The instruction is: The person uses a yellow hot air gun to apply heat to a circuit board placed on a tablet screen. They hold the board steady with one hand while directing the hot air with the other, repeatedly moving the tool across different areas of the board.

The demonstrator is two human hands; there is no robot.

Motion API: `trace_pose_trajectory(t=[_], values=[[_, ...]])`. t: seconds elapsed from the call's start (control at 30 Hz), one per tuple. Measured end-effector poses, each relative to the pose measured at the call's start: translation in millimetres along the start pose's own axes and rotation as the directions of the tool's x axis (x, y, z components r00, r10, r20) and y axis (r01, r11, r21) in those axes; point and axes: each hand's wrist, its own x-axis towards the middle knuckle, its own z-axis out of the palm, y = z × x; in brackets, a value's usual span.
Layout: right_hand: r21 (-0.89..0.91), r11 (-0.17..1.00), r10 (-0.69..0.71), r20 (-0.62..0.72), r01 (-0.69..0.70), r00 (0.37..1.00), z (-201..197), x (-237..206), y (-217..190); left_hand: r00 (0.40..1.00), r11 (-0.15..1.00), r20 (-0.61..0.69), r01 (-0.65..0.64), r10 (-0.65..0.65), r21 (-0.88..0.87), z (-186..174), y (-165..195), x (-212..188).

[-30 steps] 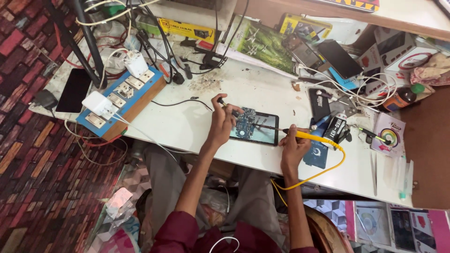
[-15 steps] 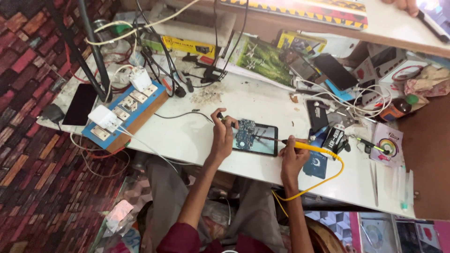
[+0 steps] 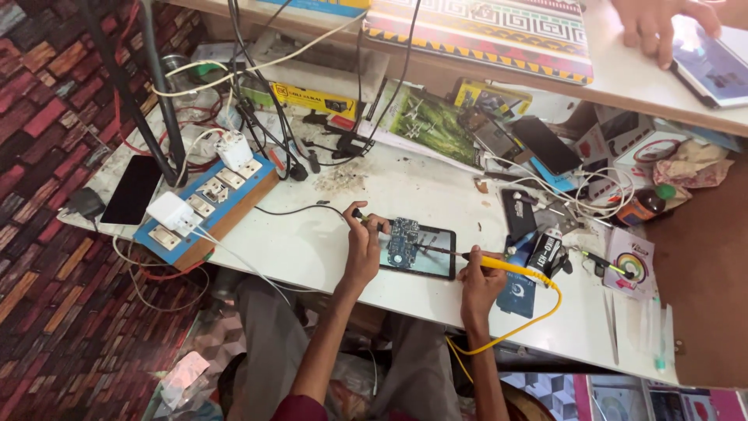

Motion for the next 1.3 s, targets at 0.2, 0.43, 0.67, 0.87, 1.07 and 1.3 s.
trace_pose_trajectory(t=[0.2, 0.43, 0.67, 0.87, 1.07, 1.3], values=[[0.001, 0.999, 0.032, -0.015, -0.032, 0.999, 3, -6, -10, 1.0, 1.0, 0.017, 0.003, -0.003, -0.01, -3, 0, 0], [0.052, 0.998, 0.037, -0.018, -0.036, 0.999, 1, -8, -3, 1.0, 1.0, 0.021, 0.012, -0.011, -0.009, -7, 2, -3], [0.163, 0.984, 0.067, 0.001, -0.066, 0.998, -4, -5, 6, 1.0, 1.0, 0.022, -0.012, 0.012, -0.006, -6, 2, -3], [0.125, 0.99, 0.058, 0.019, -0.06, 0.998, -1, -8, -2, 0.999, 0.999, 0.032, 0.043, -0.044, 0.022, -8, 6, -3], [0.026, 0.998, 0.057, 0.009, -0.057, 0.998, 1, -10, -9, 0.998, 0.998, 0.007, 0.07, -0.07, 0.009, -6, 8, -4], [0.084, 0.996, 0.038, -0.025, -0.036, 0.999, 1, -9, -10, 1.0, 1.0, -0.008, -0.004, 0.004, 0.014, -5, 3, -4]])
